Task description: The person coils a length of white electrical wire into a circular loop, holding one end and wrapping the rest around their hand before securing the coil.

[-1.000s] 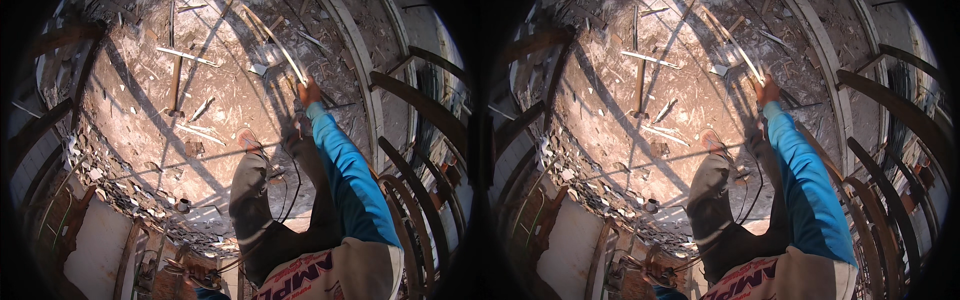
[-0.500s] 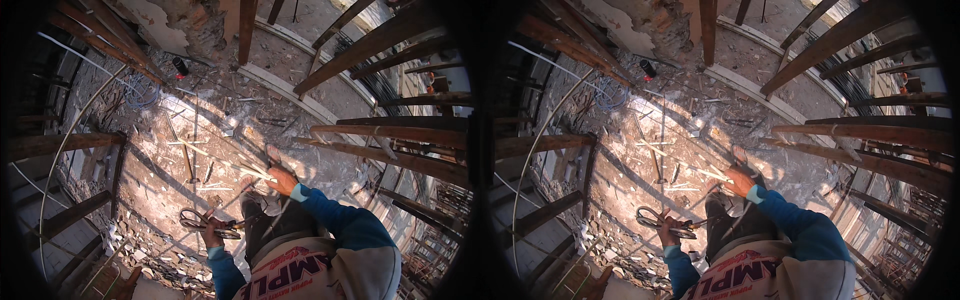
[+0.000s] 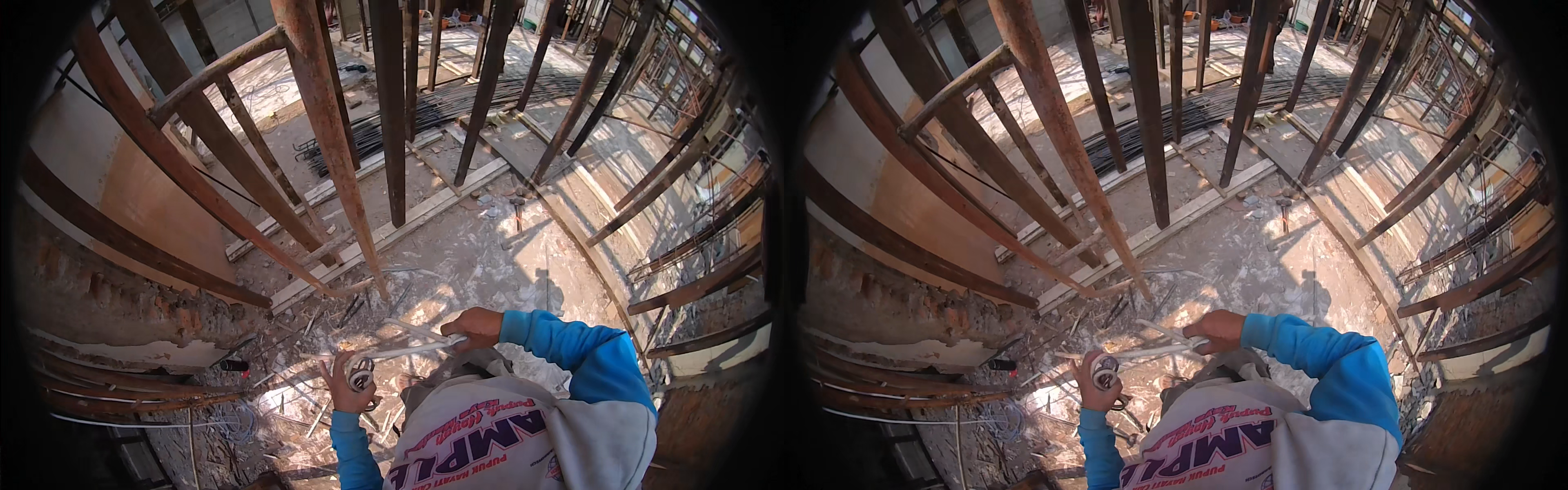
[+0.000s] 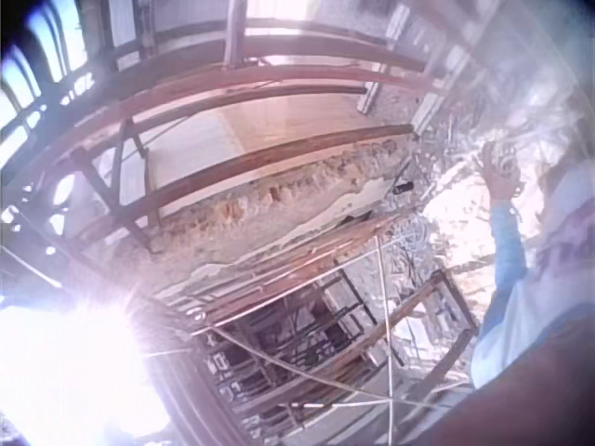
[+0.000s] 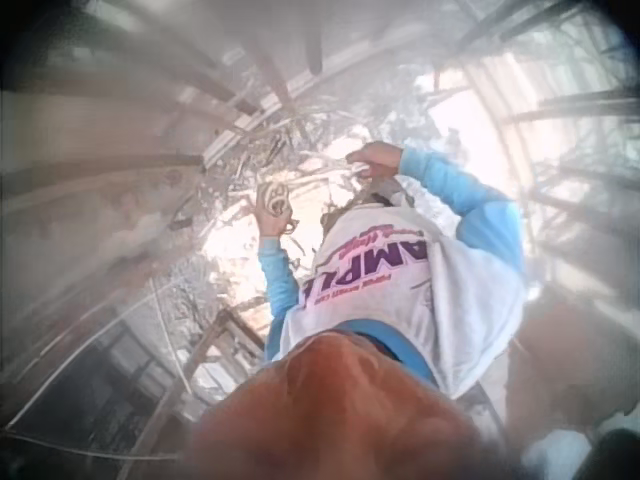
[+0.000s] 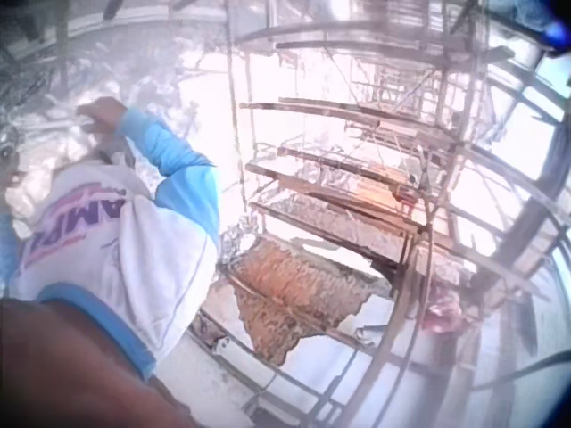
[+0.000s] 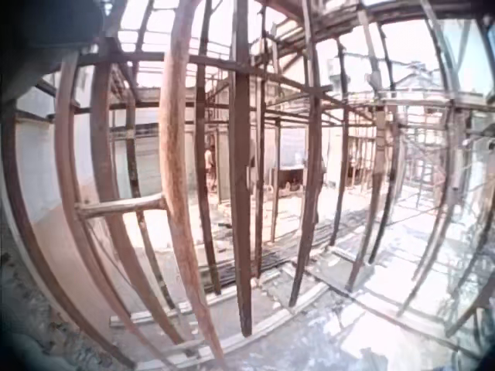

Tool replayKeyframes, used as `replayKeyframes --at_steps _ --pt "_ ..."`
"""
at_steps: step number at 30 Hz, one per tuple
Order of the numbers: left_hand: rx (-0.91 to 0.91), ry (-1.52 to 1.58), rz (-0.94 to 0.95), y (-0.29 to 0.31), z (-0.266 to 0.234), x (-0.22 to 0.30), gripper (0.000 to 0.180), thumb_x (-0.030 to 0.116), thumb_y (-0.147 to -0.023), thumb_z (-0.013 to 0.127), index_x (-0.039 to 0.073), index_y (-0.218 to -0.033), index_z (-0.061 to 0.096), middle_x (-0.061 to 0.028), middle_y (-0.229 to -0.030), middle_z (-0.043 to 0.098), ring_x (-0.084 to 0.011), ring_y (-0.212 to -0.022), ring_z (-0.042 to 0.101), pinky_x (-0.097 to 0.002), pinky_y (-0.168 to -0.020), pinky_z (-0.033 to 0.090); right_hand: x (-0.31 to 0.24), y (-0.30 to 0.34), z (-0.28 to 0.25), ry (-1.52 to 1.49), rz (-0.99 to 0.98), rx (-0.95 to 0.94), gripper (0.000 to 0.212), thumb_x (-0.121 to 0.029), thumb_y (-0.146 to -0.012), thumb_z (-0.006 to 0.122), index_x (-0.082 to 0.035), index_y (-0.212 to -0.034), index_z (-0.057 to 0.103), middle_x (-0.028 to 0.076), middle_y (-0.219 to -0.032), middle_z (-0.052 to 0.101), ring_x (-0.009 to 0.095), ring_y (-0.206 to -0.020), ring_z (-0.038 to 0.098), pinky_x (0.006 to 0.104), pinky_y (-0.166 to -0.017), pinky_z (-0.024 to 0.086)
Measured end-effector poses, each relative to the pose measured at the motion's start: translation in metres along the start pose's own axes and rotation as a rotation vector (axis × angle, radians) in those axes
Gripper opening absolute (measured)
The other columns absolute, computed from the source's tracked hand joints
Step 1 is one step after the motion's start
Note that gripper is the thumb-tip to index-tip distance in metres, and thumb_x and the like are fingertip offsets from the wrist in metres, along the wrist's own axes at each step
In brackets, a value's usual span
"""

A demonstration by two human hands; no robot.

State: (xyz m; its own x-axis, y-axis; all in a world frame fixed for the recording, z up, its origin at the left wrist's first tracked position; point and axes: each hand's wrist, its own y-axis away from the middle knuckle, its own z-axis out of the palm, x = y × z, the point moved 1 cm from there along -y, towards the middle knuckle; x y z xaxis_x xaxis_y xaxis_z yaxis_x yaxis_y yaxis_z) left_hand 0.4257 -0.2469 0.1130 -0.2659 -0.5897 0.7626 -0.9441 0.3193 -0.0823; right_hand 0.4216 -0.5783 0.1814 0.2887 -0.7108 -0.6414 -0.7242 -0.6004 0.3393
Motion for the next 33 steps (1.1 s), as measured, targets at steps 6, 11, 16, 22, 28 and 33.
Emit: replayKeyframes --at_steps 6,11,16,22,28,33 --pt "-0.865 0.583 -0.294 -0.049 0.085 0.014 0.042 0.009 -0.068 0.073 0.001 -0.105 0.057 -0.0089 -0.09 0.063 -0.018 -0.083 0.061 -0.0342 -0.075 0.05 0.057 0.131 0.026 -0.228 0.247 0.358 0.036 -0.042 -0.082 0.059 -0.008 -0.095 0.055 0.018 -0.071 0.056 0.034 -0.069 0.057 0.0445 -0.06 0.041" --pt "-0.62 1.15 -0.374 -0.121 0.194 0.121 0.024 0.001 -0.073 0.061 -0.001 -0.096 0.054 -0.0098 -0.084 0.058 -0.0156 -0.07 0.053 -0.0287 -0.06 0.044 0.125 0.161 0.013 -0.708 0.384 1.12 0.04 -0.039 -0.083 0.065 -0.001 -0.079 0.053 0.008 -0.067 0.049 0.014 -0.062 0.044 0.0348 -0.055 0.036" --pt "-0.609 1.26 -0.3 -0.185 0.313 0.275 0.019 0.011 -0.076 0.055 0.001 -0.092 0.054 -0.0092 -0.08 0.055 -0.0151 -0.07 0.05 -0.0266 -0.059 0.041 0.189 0.175 -0.045 -1.303 0.337 1.662 0.035 -0.032 -0.083 0.065 -0.002 -0.096 0.053 -0.003 -0.064 0.046 0.007 -0.051 0.042 0.0253 -0.044 0.036" --pt "-0.662 1.204 -0.081 -0.255 0.346 0.358 0.034 0.009 -0.073 0.056 -0.004 -0.104 0.054 -0.0154 -0.105 0.057 -0.0209 -0.09 0.056 -0.0322 -0.077 0.046 0.267 0.249 -0.116 -1.342 0.171 1.645 0.038 -0.032 -0.078 0.071 -0.006 -0.092 0.048 -0.004 -0.06 0.041 0.004 -0.045 0.035 0.0209 -0.039 0.028" --pt "-0.875 1.279 0.01 -0.361 0.398 0.374 0.022 0.009 -0.075 0.054 -0.001 -0.094 0.051 -0.0209 -0.124 0.049 -0.0335 -0.113 0.05 -0.0439 -0.092 0.045 0.339 0.327 -0.18 -1.497 0.133 1.817 0.035 -0.04 -0.084 0.063 -0.009 -0.082 0.048 -0.006 -0.052 0.036 0.005 -0.041 0.035 0.0217 -0.037 0.03" --pt "-0.985 1.531 -0.065 -0.453 0.42 0.349 0.008 0.008 -0.078 0.051 0.005 -0.079 0.043 -0.0146 -0.099 0.057 -0.0256 -0.084 0.059 -0.0425 -0.077 0.052 0.375 0.351 -0.22 -1.474 0.046 1.87 0.032 -0.039 -0.088 0.056 -0.01 -0.08 0.046 -0.006 -0.05 0.031 0.005 -0.038 0.032 0.02 -0.035 0.027"
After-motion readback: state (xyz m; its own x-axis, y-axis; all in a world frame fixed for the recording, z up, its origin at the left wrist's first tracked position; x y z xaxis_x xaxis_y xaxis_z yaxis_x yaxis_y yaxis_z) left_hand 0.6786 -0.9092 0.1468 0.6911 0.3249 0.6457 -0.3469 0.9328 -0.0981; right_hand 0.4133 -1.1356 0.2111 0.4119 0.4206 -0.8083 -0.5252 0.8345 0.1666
